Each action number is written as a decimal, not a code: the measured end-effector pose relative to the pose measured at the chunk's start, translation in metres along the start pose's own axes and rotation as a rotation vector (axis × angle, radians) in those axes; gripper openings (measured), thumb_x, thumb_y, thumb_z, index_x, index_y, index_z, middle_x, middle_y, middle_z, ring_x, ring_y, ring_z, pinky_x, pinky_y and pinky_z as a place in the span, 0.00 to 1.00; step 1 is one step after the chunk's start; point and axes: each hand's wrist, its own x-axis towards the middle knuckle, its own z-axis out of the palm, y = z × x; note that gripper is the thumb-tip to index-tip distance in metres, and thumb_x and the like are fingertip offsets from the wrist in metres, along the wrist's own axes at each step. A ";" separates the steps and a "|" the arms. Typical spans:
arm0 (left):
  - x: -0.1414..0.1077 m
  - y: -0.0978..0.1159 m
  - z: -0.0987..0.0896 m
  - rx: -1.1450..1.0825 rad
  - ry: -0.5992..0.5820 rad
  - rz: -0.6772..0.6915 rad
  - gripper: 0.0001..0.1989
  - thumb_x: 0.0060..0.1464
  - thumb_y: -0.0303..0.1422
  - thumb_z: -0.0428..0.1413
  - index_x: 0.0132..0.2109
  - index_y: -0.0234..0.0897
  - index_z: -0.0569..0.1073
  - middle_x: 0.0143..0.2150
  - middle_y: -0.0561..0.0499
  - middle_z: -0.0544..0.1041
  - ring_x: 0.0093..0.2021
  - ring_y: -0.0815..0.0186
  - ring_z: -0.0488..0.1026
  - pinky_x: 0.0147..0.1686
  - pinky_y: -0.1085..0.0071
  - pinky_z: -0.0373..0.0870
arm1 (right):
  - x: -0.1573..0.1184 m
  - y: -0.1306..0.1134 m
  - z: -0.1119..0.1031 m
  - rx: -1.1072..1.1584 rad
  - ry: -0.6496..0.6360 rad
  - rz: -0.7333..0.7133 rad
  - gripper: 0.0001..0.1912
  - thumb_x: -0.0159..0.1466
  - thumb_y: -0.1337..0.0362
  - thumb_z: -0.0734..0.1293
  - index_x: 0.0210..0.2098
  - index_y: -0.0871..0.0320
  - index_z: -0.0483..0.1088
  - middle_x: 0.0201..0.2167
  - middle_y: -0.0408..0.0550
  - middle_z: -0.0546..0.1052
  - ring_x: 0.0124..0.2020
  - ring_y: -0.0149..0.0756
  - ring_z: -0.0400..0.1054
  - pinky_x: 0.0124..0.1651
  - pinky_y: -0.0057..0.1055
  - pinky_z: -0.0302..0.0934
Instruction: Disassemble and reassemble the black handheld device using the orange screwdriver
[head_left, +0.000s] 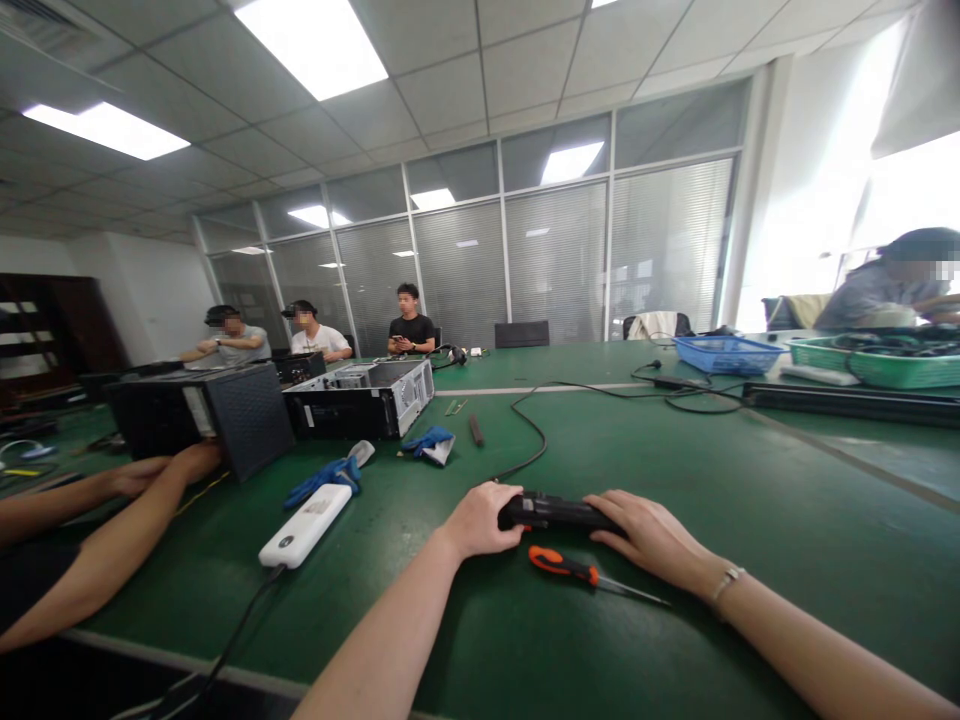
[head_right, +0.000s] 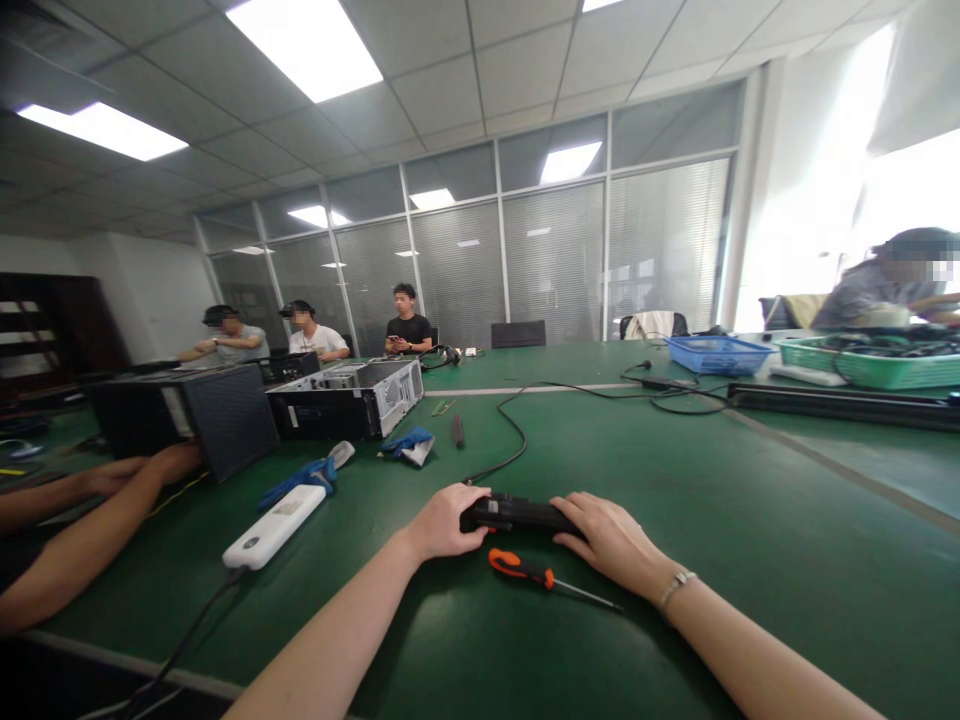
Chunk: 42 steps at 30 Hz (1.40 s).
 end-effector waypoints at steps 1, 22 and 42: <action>0.000 -0.001 0.001 -0.007 -0.004 -0.005 0.26 0.49 0.34 0.58 0.56 0.33 0.68 0.54 0.43 0.75 0.53 0.56 0.72 0.56 0.59 0.66 | 0.000 0.001 0.000 0.002 0.001 -0.004 0.20 0.65 0.54 0.61 0.54 0.53 0.66 0.42 0.51 0.75 0.39 0.41 0.71 0.44 0.37 0.66; -0.001 -0.003 0.003 0.062 0.013 -0.020 0.34 0.50 0.40 0.62 0.62 0.40 0.61 0.60 0.42 0.67 0.60 0.54 0.64 0.59 0.53 0.62 | -0.010 0.035 -0.007 0.003 0.008 0.071 0.20 0.63 0.52 0.62 0.52 0.52 0.69 0.45 0.51 0.76 0.41 0.42 0.72 0.46 0.38 0.66; -0.004 -0.012 0.007 0.141 0.011 0.003 0.21 0.57 0.35 0.57 0.58 0.40 0.67 0.56 0.45 0.71 0.56 0.57 0.67 0.56 0.58 0.66 | -0.080 0.169 -0.040 -0.332 0.093 0.908 0.27 0.63 0.44 0.54 0.35 0.56 0.76 0.34 0.58 0.77 0.35 0.53 0.73 0.26 0.39 0.63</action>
